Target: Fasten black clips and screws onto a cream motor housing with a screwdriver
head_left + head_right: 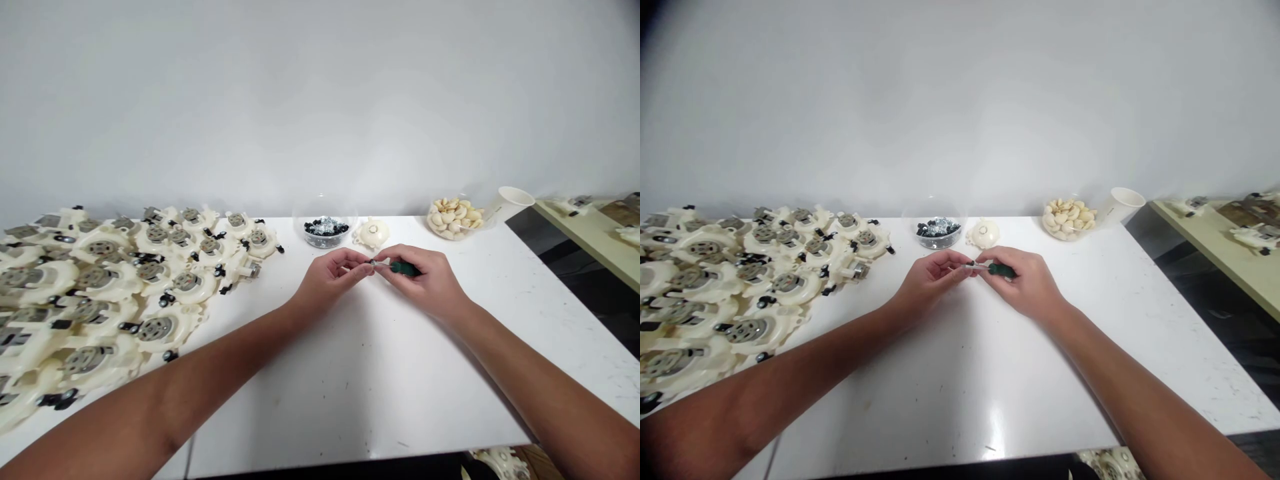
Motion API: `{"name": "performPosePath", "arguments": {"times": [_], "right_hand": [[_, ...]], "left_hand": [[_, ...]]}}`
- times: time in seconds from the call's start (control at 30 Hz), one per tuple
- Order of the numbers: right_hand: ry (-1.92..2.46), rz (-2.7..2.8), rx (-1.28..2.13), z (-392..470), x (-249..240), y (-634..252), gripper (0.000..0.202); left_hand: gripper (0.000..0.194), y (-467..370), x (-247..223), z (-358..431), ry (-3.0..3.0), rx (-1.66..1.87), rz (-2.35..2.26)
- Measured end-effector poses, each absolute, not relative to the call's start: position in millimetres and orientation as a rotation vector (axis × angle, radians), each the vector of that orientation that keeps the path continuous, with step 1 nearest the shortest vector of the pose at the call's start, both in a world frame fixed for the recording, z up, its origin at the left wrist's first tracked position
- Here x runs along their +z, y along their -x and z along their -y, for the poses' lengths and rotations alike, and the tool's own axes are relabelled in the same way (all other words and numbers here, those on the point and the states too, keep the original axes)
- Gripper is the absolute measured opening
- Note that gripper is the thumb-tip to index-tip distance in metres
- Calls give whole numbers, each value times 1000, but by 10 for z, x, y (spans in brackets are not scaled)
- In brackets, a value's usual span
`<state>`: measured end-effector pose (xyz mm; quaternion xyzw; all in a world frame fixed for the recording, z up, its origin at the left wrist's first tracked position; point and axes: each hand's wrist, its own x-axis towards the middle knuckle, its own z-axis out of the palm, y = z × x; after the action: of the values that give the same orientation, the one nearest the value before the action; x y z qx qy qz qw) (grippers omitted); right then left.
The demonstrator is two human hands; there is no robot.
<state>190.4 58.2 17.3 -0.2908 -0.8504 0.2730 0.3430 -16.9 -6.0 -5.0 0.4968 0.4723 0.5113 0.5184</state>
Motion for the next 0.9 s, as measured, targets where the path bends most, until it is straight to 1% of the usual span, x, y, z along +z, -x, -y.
{"name": "performPosePath", "arguments": {"times": [0.1, 0.17, 0.27, 0.43, 0.57, 0.73, 0.9], "right_hand": [[856, 2123, 836, -563, 195, -1902, 19], [881, 2096, 862, -574, 211, -1909, 16], [846, 2150, 800, -612, 232, -1928, 5], [836, 2197, 782, -642, 220, -1937, 12], [797, 2172, 667, -622, 212, -1913, 12], [656, 2115, 514, -606, 277, -1891, 14], [627, 2111, 504, -610, 292, -1887, 18]], "left_hand": [[25, 174, -24, 63, -1119, 1279, -1130], [21, 179, -9, 61, -1047, 1314, -1117], [17, 186, -3, 48, -940, 1362, -1081], [12, 202, -22, 13, -827, 1405, -1024], [12, 210, -22, 2, -809, 1408, -1010], [17, 205, 10, 20, -804, 1402, -1029], [18, 197, 32, 31, -807, 1397, -1037]]}}
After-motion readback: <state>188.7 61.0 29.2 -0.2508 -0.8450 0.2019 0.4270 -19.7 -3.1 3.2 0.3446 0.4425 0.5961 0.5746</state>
